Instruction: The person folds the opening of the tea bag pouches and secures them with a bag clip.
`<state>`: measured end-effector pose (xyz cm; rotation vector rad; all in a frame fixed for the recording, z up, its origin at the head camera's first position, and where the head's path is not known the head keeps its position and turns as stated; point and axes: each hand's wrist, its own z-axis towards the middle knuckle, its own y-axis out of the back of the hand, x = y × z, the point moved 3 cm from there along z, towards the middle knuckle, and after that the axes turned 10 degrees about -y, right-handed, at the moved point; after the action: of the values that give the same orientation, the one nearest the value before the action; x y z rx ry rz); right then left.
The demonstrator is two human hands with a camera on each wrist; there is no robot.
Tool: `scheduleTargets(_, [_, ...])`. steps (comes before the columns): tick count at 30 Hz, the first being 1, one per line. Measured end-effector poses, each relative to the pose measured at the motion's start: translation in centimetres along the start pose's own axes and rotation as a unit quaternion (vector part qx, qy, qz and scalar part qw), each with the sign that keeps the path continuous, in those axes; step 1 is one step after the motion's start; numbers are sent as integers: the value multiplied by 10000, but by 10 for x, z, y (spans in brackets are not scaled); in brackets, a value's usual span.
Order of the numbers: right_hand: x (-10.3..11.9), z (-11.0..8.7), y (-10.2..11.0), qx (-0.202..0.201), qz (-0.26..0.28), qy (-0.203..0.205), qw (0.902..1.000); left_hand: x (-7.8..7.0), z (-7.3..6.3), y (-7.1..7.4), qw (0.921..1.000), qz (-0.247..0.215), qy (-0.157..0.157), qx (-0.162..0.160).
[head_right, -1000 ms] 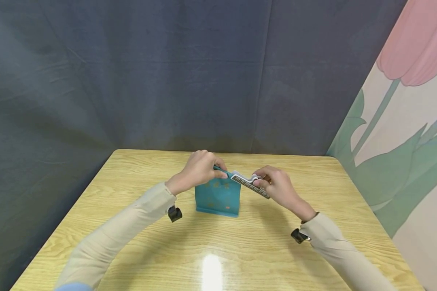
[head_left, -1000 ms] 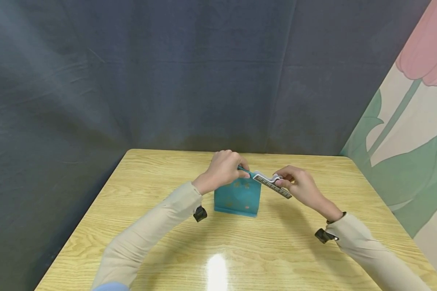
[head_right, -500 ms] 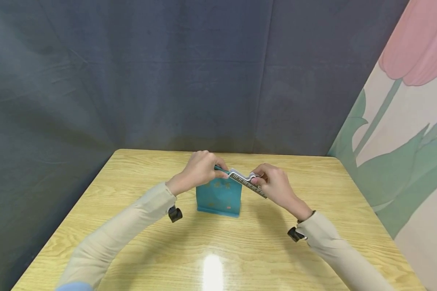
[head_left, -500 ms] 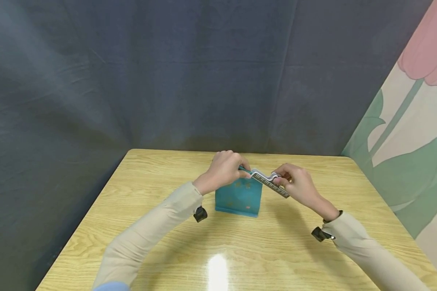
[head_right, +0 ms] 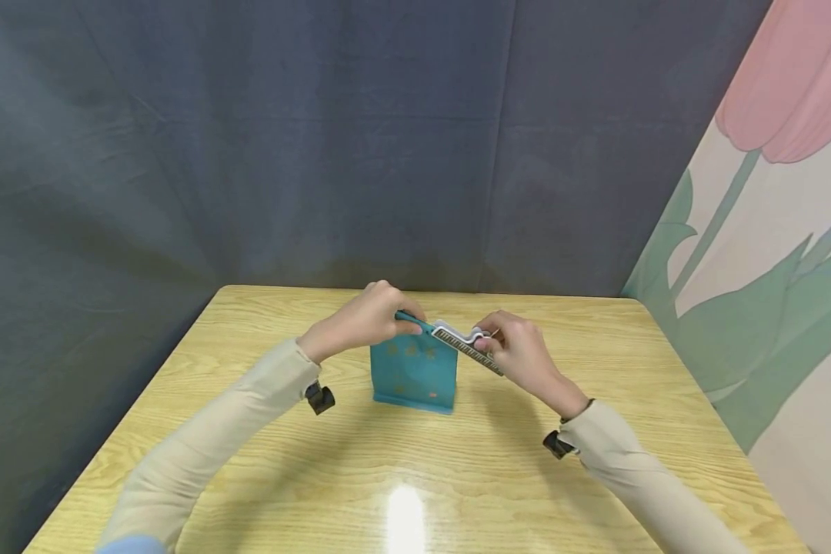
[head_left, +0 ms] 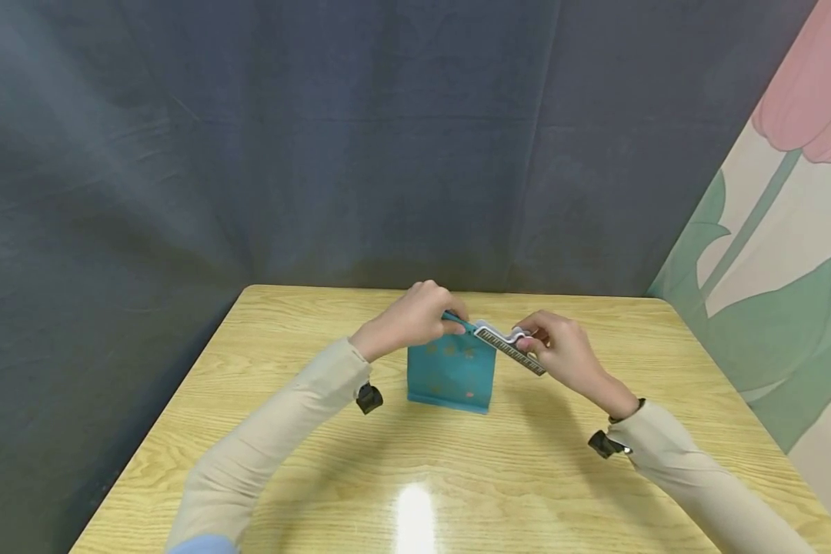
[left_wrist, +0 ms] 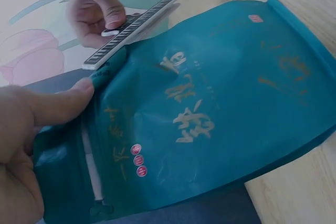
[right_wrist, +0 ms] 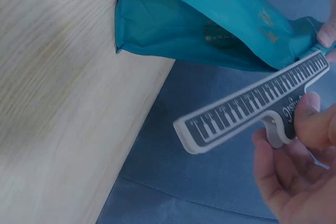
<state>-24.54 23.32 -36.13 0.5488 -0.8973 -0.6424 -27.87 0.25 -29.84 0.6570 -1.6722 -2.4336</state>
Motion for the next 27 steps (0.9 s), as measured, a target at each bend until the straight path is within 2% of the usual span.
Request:
scheduleTargets(5, [2, 0, -3, -298, -94, 123, 9994, 2, -2, 0, 9997, 142, -101, -192])
scheduleTargets(9, [5, 2, -7, -393, -132, 223, 9989, 4, -2, 0, 9995, 191, -62, -239])
scheduleTargets(14, [6, 5, -9, -354, -171, 191, 9990, 5, -2, 0, 9996, 191, 30, -190])
scheduleTargets(21, [3, 5, -10, -166, -226, 80, 9996, 5, -6, 3, 9996, 256, -75, -13])
scheduleTargets(27, [2, 3, -8, -197, -293, 187, 9992, 9, -10, 9, 9993, 254, 15, -256])
